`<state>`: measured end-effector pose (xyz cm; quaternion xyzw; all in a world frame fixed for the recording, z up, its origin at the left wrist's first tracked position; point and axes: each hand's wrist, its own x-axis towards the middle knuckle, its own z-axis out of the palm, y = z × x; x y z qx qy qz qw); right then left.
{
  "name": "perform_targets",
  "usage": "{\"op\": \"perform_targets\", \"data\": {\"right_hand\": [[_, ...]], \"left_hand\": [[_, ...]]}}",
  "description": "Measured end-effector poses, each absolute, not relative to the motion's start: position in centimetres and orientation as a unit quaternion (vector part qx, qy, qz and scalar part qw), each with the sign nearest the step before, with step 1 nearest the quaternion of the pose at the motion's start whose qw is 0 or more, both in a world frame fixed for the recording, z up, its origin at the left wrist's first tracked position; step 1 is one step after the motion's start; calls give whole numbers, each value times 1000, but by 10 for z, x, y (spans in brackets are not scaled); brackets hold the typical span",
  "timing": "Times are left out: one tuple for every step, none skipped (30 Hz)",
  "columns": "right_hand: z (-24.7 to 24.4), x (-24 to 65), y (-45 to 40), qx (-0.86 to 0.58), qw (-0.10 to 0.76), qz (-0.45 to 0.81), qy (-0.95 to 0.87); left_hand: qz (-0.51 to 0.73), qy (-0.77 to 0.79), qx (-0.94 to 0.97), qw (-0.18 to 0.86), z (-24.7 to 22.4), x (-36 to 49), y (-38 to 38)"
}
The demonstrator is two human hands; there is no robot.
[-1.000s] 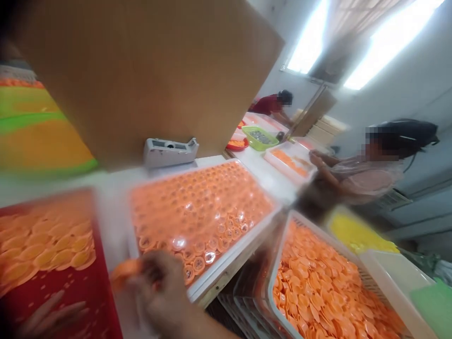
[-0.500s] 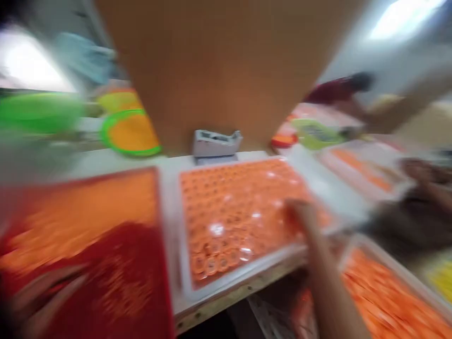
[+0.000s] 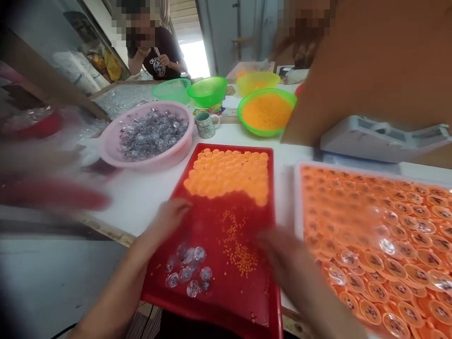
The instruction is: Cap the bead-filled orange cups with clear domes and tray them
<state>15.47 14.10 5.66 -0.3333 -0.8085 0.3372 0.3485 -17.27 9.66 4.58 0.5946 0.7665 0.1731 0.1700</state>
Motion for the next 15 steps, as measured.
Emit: {"op": "perform_targets", "data": {"right_hand": [[50,125,140,-278,279,340,-854],[44,95,137,-255,211,338,-881],[38,68,134,-229,165,329,-901],[34,44,131,-213,129,316,-916],[30,25,128,-205,103,303,-925],[26,11,126,-200,87,294,-931],[22,1,125,-201,77,288,-933],[19,-5,125,-205,73,286,-933],[15,-7,126,-213,73,288,-931],[12,-8,127,-222,75,293,-927],[9,-6,127,-234,80,302,-921],[6,-4,127,-246,86,316,-912],[4,-1,127,-261,94,333,-901],[2,2,126,-276,104,356,-887],[0,6,124,-294,116,382,-869]], "left_hand": [[172,762,600,173,47,-176,98],[172,759,604,174,49,-179,100],[173,755,608,173,50,-183,103],[174,752,612,171,51,-186,107],[176,748,617,170,52,-189,111],[178,744,622,168,52,-192,116],[179,739,628,166,52,-194,120],[180,733,634,165,51,-195,125],[180,728,642,163,50,-195,130],[178,722,649,159,48,-195,135],[175,718,656,155,46,-194,139],[171,713,663,151,44,-193,143],[166,710,669,146,41,-192,147],[161,707,673,142,39,-191,150],[156,706,677,139,37,-189,153]]}}
